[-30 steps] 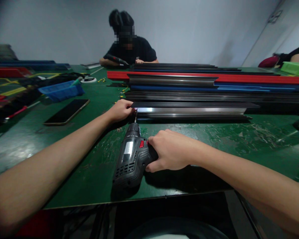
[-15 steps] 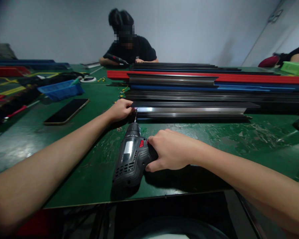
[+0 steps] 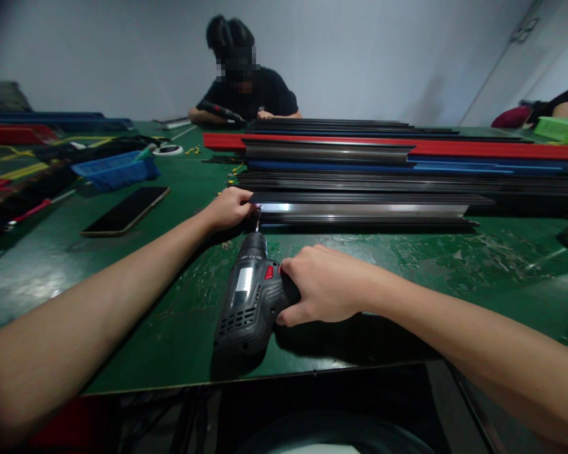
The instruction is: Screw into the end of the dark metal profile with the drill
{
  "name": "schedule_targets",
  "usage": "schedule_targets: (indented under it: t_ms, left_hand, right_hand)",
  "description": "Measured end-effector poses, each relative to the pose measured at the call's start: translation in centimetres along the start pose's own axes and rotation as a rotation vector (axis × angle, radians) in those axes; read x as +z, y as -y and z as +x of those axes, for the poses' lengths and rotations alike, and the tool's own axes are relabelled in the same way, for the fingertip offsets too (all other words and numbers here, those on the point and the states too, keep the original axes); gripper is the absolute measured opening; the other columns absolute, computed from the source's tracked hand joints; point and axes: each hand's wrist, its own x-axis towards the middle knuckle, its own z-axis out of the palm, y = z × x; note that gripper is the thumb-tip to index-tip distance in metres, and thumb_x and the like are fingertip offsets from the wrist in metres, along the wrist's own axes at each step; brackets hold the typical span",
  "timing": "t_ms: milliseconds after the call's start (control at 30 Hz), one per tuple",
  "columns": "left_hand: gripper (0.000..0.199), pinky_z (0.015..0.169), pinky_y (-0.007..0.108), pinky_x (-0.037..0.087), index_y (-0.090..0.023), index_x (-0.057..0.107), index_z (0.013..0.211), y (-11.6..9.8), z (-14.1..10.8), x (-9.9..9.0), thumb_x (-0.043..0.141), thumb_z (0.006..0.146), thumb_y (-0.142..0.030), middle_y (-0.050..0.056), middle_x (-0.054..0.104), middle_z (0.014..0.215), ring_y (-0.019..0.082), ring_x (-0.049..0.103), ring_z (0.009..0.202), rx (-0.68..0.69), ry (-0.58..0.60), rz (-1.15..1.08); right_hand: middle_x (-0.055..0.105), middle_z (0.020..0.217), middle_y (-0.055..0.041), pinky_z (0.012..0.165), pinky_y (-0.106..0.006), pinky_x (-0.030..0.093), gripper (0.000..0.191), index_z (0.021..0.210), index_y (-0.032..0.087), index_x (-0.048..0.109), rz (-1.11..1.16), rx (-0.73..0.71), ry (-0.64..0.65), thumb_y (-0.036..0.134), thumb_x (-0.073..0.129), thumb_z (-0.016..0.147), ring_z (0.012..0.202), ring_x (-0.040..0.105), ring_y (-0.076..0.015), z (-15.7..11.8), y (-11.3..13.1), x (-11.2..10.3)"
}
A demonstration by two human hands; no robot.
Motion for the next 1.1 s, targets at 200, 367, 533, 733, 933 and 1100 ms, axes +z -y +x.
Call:
schedule_targets:
  t_ms: [200, 367, 533, 733, 933, 1100]
  left_hand:
    - [0.022, 0.058, 0.027, 0.032, -0.016, 0.056, 0.054, -0.02, 0.04, 0.02, 0.054, 0.075, -0.023, 0.001, 0.054, 0.054, 0.014, 0.047, 0.059, -0.017, 0.004, 0.001]
    - [0.021, 0.058, 0.026, 0.031, -0.016, 0.057, 0.056, -0.09, -0.02, 0.04, 0.053, 0.075, -0.025, 0.001, 0.054, 0.055, 0.014, 0.047, 0.059, -0.001, 0.002, -0.009]
    - [0.021, 0.057, 0.026, 0.030, -0.017, 0.056, 0.055, -0.09, -0.01, 0.00, 0.052, 0.074, -0.026, 0.001, 0.052, 0.054, 0.014, 0.046, 0.058, 0.007, -0.004, 0.004]
    - [0.022, 0.056, 0.026, 0.029, -0.017, 0.055, 0.054, 0.01, -0.01, 0.05, 0.052, 0.072, -0.028, 0.001, 0.052, 0.053, 0.014, 0.046, 0.058, 0.014, -0.013, 0.004]
    - [0.021, 0.057, 0.026, 0.031, -0.017, 0.057, 0.056, 0.09, -0.01, 0.04, 0.050, 0.072, -0.029, 0.001, 0.054, 0.055, 0.014, 0.048, 0.059, 0.040, -0.010, -0.008]
    - [0.021, 0.057, 0.026, 0.031, -0.017, 0.056, 0.056, 0.07, 0.02, 0.05, 0.050, 0.073, -0.028, 0.000, 0.052, 0.054, 0.014, 0.047, 0.058, 0.024, -0.007, -0.014]
  right_hand:
    - [0.066, 0.073, -0.0049, 0.055, -0.031, 0.029, 0.042, 0.089, 0.016, 0.067, -0.004, -0.006, -0.007, 0.057, 0.072, 0.082, 0.059, 0.049, -0.0169, 0.09, -0.04, 0.09]
    - [0.067, 0.073, -0.0056, 0.056, -0.031, 0.029, 0.041, 0.089, 0.015, 0.069, -0.009, -0.005, -0.009, 0.056, 0.073, 0.082, 0.059, 0.052, -0.0174, 0.13, 0.00, 0.18]
    - [0.069, 0.074, -0.0066, 0.055, -0.031, 0.029, 0.042, 0.090, 0.015, 0.069, -0.006, 0.006, -0.003, 0.057, 0.072, 0.082, 0.060, 0.054, -0.0182, 0.06, 0.00, 0.10]
    - [0.069, 0.074, -0.0070, 0.055, -0.031, 0.030, 0.042, 0.089, 0.016, 0.069, -0.009, 0.006, -0.009, 0.057, 0.073, 0.082, 0.060, 0.055, -0.0187, 0.06, -0.06, 0.17]
    - [0.070, 0.075, -0.0076, 0.055, -0.031, 0.031, 0.044, 0.090, 0.016, 0.070, -0.013, 0.013, 0.006, 0.060, 0.072, 0.083, 0.061, 0.057, -0.0196, 0.16, -0.14, 0.32]
    - [0.069, 0.074, -0.0064, 0.055, -0.031, 0.030, 0.043, 0.089, 0.016, 0.069, -0.003, 0.004, -0.008, 0.058, 0.073, 0.082, 0.059, 0.054, -0.0182, 0.12, -0.11, 0.27]
